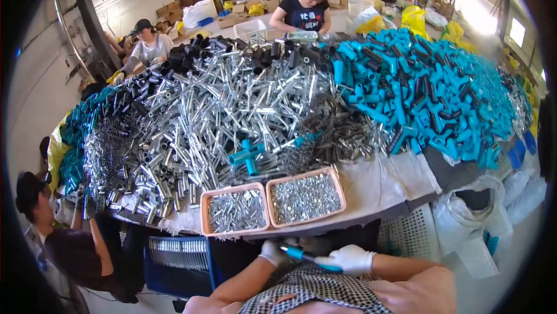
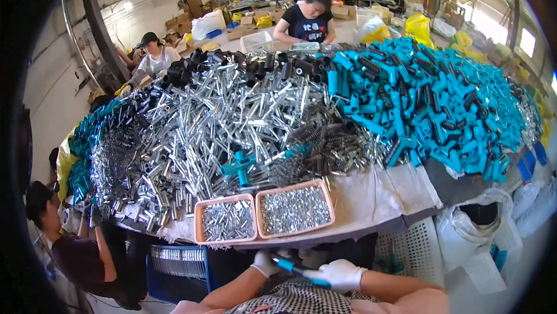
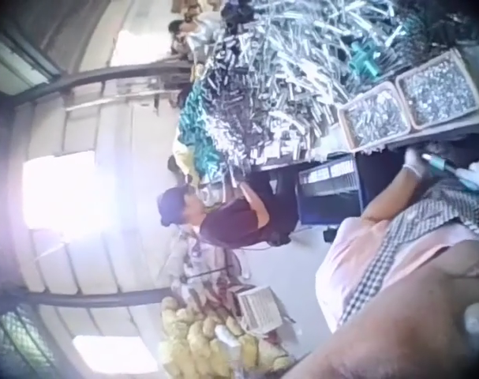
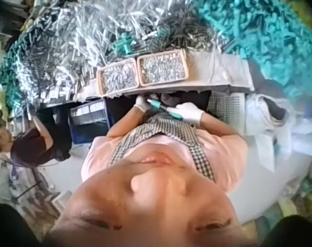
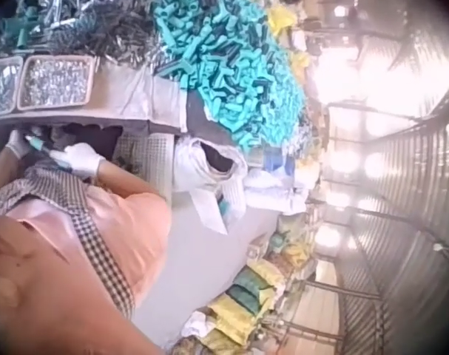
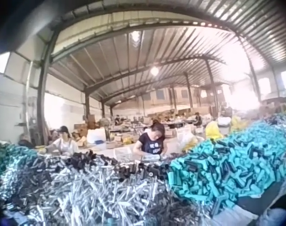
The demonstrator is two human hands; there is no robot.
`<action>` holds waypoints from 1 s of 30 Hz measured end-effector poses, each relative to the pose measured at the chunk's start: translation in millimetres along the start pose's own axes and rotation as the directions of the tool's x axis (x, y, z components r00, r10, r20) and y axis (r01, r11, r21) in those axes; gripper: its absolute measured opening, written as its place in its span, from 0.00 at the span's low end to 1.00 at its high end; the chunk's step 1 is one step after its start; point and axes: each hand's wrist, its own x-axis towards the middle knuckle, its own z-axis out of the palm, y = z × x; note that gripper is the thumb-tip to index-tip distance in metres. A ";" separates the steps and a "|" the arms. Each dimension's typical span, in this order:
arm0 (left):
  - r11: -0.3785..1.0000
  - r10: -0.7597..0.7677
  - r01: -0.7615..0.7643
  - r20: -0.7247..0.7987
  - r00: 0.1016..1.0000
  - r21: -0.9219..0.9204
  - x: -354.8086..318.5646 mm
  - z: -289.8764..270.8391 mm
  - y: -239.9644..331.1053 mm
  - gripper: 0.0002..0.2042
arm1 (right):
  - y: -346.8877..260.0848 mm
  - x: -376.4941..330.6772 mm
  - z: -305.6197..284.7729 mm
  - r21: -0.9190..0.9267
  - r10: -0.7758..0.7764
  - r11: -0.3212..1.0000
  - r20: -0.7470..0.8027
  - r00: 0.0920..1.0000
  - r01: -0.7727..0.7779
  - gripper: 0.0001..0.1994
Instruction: Assembling T-shaped hardware components by inserting metal rods into plastic handles and securing them.
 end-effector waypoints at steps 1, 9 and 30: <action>0.973 -0.140 0.159 0.119 0.983 -0.169 5.1 12.0 -25.7 0.16 | 19.5 5.5 59.4 0.405 -0.006 0.903 -0.313 0.950 0.139 0.30; 0.292 -0.401 -0.064 0.183 0.898 0.954 -20.4 157.5 -104.3 0.26 | 40.7 -94.1 112.8 0.983 0.048 0.149 0.099 0.994 -0.105 0.36; -0.946 0.130 -0.167 0.795 0.593 0.279 -66.6 243.1 -56.8 0.13 | 172.9 -111.6 313.4 0.563 0.973 0.009 0.184 0.136 -0.827 0.20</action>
